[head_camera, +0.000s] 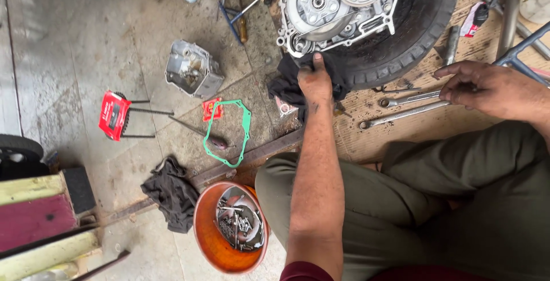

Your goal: The person sits on the floor of a motorcycle repair workshop and applies sealant from a tube onto a rubber gasket, then fits the gasket onto a motorcycle engine case. They use a wrench on the engine fasteners, wipe parts with a black cloth, and reposition the engine assembly on a tire while continuing to work on it by hand.

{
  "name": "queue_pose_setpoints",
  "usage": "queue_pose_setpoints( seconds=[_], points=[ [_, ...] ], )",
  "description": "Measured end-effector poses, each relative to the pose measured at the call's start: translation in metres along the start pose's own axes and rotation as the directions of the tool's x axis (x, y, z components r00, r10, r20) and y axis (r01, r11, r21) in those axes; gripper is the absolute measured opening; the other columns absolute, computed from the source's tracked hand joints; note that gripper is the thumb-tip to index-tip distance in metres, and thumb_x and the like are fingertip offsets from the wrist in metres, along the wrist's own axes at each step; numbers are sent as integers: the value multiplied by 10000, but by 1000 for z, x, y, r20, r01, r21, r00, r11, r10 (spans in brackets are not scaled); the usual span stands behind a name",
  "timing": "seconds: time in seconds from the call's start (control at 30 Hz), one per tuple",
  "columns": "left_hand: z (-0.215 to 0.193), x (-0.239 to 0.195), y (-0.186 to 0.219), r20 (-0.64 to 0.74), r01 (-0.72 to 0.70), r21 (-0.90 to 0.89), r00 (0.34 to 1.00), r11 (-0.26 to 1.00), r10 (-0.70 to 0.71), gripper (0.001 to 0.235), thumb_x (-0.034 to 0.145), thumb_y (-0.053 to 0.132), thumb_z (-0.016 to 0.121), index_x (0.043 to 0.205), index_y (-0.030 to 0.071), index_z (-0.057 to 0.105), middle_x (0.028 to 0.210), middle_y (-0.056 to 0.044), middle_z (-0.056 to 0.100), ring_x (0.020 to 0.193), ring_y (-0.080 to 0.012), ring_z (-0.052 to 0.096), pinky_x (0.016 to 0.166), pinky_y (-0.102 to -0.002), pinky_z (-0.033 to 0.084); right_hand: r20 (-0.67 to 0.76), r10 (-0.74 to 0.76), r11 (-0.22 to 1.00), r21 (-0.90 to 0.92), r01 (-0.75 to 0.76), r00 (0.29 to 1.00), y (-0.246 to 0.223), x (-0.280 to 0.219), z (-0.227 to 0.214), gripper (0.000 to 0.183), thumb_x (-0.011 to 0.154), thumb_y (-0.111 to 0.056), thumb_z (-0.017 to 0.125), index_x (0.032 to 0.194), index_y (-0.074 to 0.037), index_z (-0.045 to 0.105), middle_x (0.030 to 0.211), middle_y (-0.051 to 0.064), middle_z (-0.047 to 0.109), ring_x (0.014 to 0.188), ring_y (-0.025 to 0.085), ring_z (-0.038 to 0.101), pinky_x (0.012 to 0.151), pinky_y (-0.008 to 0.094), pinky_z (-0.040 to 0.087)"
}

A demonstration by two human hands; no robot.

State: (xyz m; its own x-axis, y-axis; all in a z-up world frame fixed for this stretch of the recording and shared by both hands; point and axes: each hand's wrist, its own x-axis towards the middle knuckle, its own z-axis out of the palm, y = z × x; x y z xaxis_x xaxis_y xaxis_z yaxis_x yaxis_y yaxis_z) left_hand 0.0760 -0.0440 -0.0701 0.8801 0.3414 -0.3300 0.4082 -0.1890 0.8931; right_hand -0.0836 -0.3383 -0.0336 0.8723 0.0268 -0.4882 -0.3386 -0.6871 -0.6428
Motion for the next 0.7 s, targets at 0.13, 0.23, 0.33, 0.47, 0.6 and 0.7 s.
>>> queue_pose_setpoints(
  seconds=[0.13, 0.23, 0.33, 0.47, 0.6, 0.7],
  points=[
    [-14, 2, 3, 269, 239, -291, 950, 926, -161, 513, 979, 390, 614, 1233, -55, 587, 1083, -187, 718, 1005, -250, 694, 1002, -399, 511, 13, -16, 1000, -5, 16, 1000, 1, -1, 2, 544, 969, -308, 692, 1463, -146, 530, 1146, 69, 781, 1118, 206, 737, 994, 363, 585],
    [-19, 17, -16, 456, 344, -465, 883, 816, -112, 573, 935, 410, 664, 1264, -48, 561, 1090, -174, 706, 1006, -278, 695, 992, -451, 532, 16, -41, 999, -15, 41, 999, 2, -1, 3, 548, 968, -320, 684, 1461, -146, 522, 1148, 64, 787, 1127, 208, 737, 1003, 359, 578],
    [-19, 27, -27, 524, 325, -508, 852, 798, -13, 629, 957, 417, 683, 1321, -73, 531, 1163, -173, 683, 1064, -293, 674, 1001, -480, 535, 14, -59, 998, -36, 59, 998, 6, -2, 3, 546, 970, -327, 682, 1459, -147, 521, 1147, 58, 793, 1135, 205, 736, 1010, 355, 574],
    [-8, 49, -60, 208, -64, -65, 975, 996, 77, 705, 1069, 507, 627, 1412, -87, 463, 1302, -193, 603, 1230, -302, 589, 1079, -441, 471, 38, -41, 990, -130, 46, 998, 6, 6, 4, 577, 979, -338, 685, 1491, -158, 486, 1164, 49, 792, 1156, 200, 728, 1045, 349, 562],
    [1, 17, -25, 39, -269, 411, 960, 871, 278, 625, 1099, 520, 534, 1093, -82, 701, 974, -287, 714, 940, -414, 688, 863, -490, 566, 70, -64, 993, -90, 70, 996, 36, 28, 20, 615, 975, -330, 680, 1512, -137, 452, 1163, 64, 796, 1158, 204, 732, 1071, 353, 550],
    [-1, -14, 5, 66, -271, 603, 954, 750, 292, 564, 1064, 503, 480, 894, 1, 673, 790, -195, 738, 702, -319, 758, 612, -418, 634, 63, -81, 996, -40, 83, 995, 35, 26, 19, 627, 966, -320, 674, 1513, -115, 446, 1145, 77, 808, 1153, 204, 739, 1080, 356, 543]
  ],
)
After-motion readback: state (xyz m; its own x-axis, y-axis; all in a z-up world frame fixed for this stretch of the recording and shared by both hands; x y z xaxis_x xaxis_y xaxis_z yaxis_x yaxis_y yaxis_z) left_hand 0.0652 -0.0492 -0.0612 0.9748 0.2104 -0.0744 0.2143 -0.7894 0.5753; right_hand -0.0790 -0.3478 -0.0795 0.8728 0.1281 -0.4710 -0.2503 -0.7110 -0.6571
